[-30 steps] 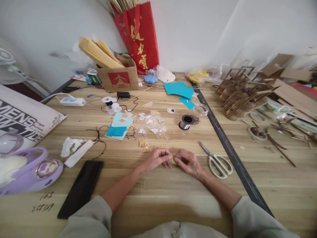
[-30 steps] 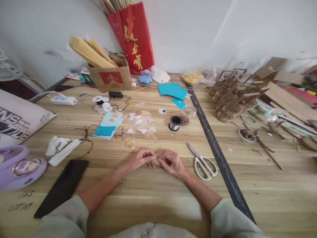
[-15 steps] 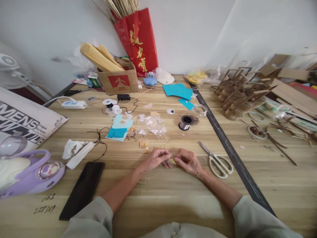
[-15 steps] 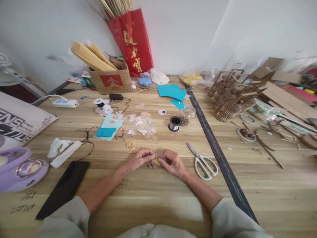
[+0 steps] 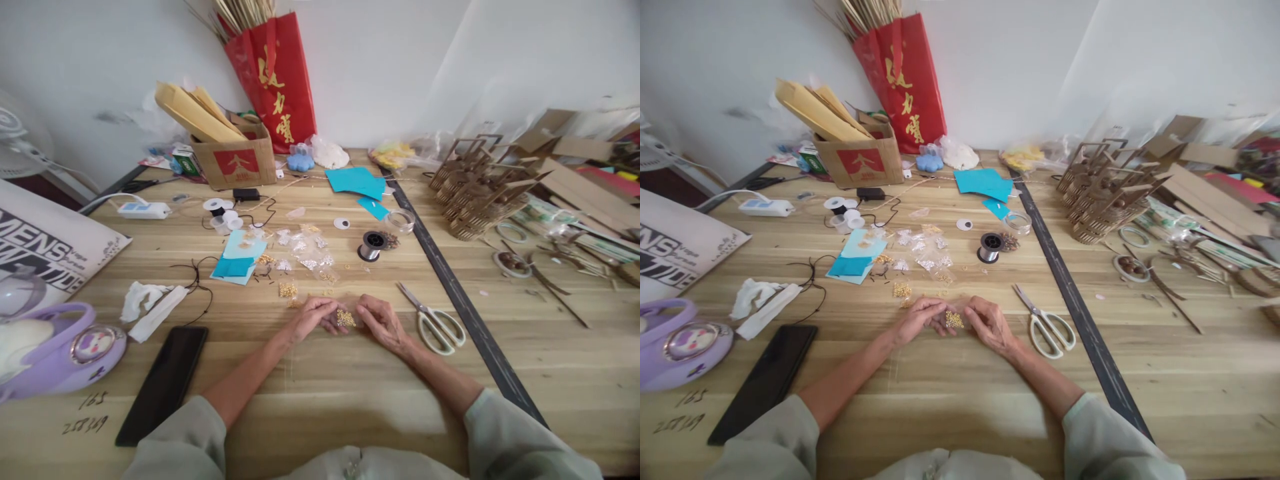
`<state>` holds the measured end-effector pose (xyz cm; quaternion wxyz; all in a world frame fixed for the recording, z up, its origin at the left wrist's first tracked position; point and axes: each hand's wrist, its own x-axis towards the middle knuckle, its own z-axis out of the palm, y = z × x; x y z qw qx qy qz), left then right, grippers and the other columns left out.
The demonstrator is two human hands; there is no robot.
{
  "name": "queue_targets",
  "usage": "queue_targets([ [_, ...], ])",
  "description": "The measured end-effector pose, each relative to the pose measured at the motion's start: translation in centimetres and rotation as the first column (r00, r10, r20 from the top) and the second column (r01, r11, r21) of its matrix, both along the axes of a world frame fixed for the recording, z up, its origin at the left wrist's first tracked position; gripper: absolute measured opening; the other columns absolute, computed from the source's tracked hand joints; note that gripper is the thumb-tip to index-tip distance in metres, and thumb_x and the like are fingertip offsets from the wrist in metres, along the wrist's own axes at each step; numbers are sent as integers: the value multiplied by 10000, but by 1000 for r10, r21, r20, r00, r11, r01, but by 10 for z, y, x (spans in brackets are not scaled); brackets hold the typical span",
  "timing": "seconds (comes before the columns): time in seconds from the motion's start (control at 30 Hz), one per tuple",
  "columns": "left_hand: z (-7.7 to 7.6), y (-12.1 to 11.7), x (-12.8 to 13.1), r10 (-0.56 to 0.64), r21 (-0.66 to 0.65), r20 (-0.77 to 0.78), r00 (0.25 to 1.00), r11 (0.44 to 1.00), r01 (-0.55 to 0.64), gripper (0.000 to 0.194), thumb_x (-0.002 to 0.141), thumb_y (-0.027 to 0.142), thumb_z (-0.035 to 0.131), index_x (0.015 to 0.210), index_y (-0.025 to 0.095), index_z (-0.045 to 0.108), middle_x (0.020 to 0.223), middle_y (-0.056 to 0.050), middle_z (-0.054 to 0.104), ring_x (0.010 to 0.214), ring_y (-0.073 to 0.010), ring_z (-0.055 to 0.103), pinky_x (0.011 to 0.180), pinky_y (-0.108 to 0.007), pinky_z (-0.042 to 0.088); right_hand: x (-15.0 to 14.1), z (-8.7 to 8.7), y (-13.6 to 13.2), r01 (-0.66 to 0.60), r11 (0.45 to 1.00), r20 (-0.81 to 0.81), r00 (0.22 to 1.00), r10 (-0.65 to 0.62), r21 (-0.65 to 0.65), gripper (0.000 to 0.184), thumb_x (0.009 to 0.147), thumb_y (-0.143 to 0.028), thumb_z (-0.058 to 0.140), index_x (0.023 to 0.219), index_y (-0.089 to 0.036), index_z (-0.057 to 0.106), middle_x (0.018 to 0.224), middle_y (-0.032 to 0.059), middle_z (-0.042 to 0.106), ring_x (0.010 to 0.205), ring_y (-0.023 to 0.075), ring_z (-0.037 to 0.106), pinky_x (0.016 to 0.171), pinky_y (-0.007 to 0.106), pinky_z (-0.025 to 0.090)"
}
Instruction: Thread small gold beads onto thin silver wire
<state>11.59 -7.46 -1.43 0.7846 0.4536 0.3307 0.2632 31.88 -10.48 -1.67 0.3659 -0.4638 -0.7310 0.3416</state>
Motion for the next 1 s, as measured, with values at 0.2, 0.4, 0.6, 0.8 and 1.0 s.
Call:
queue_targets([
  [0.2,-3,0,1,-3,18,-10,1000,1000,3,436,764,479,641,927,76,667,682,-62,655,687,-214,705,574,-241,516,-1,3,-1,-2,1000,-8,1000,1,-15,376,933,-396,413,629,-177,449,590,-12,427,531,106,394,483,238,302],
  [0.4,-1,0,2,-17,76,-67,998,997,22,434,733,480,675,918,88,669,701,-58,668,693,-213,707,572,-241,519,-1,3,-1,-6,1000,-11,1000,6,-12,361,927,-388,432,639,-173,471,593,-13,431,517,102,389,474,238,298],
  [0.6,0,0,0,-31,77,-61,998,996,36,405,757,460,658,909,86,687,680,-67,675,699,-214,707,581,-242,520,0,1,0,-11,1000,-3,1000,11,3,361,927,-387,435,645,-170,493,589,-12,437,515,100,392,474,235,301],
  [0.8,-6,1,0,-22,51,-35,999,998,24,412,746,450,671,929,82,684,677,-68,676,690,-218,708,566,-237,516,2,-3,0,-11,999,-27,1000,11,-31,330,918,-384,454,675,-168,516,607,-1,463,536,106,418,469,228,317],
  [1.0,-4,1,0,-5,36,-22,1000,999,6,387,753,434,668,909,80,683,654,-58,664,672,-204,704,560,-227,507,3,-10,0,14,996,-106,994,-24,-92,294,889,-408,502,734,-164,557,622,-6,474,514,98,437,449,214,351],
])
